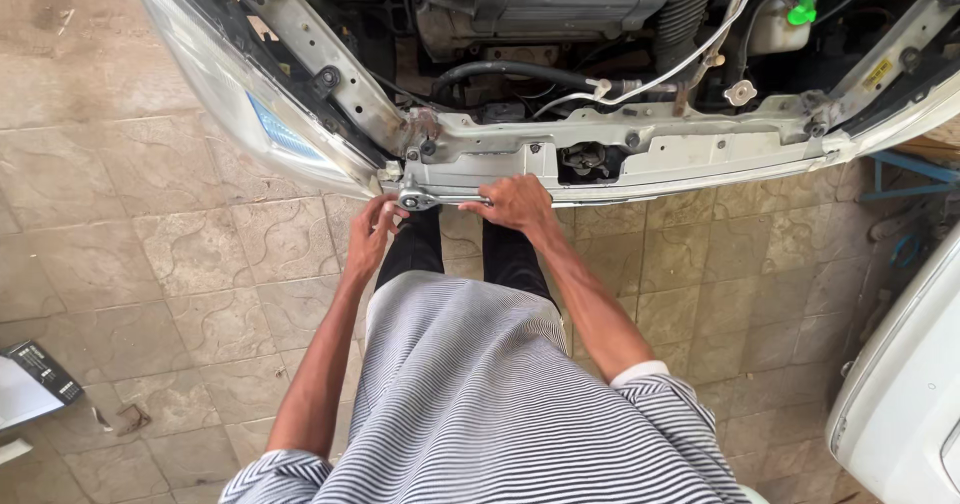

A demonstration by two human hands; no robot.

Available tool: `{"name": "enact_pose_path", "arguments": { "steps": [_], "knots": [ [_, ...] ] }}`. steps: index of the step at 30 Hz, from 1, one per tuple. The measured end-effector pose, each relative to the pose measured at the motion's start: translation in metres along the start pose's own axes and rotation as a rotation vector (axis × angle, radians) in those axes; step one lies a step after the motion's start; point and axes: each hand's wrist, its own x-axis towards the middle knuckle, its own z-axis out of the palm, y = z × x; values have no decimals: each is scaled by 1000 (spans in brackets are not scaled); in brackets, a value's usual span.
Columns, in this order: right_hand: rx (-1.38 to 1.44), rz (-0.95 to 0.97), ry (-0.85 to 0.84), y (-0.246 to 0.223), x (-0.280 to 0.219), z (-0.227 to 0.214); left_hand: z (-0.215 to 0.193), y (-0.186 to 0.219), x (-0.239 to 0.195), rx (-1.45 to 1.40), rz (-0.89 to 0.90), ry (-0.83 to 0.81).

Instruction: The person uses a ratchet wrench to tighten bolts on the front frame of a white car with the hood open. The person works on the left side of the front bumper area, repeatedly turning the wrench to secure the bolts.

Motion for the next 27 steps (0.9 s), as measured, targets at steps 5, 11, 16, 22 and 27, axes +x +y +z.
{"name": "enact_pose_path", "arguments": {
  "steps": [5,11,16,22,27],
  "knots": [
    [-76,-39,65,7,22,-6,5,18,3,118,130,61],
    [-84,-24,69,10,26,-18,18,25,22,154,40,135],
    [-63,17,7,8,32,-20,24,35,31,213,-82,217],
    [113,270,-75,-18,16,3,15,59,34,402,-44,230],
    [461,442,158,-68,0,53,8,76,55,605,223,189]
  ]
}}
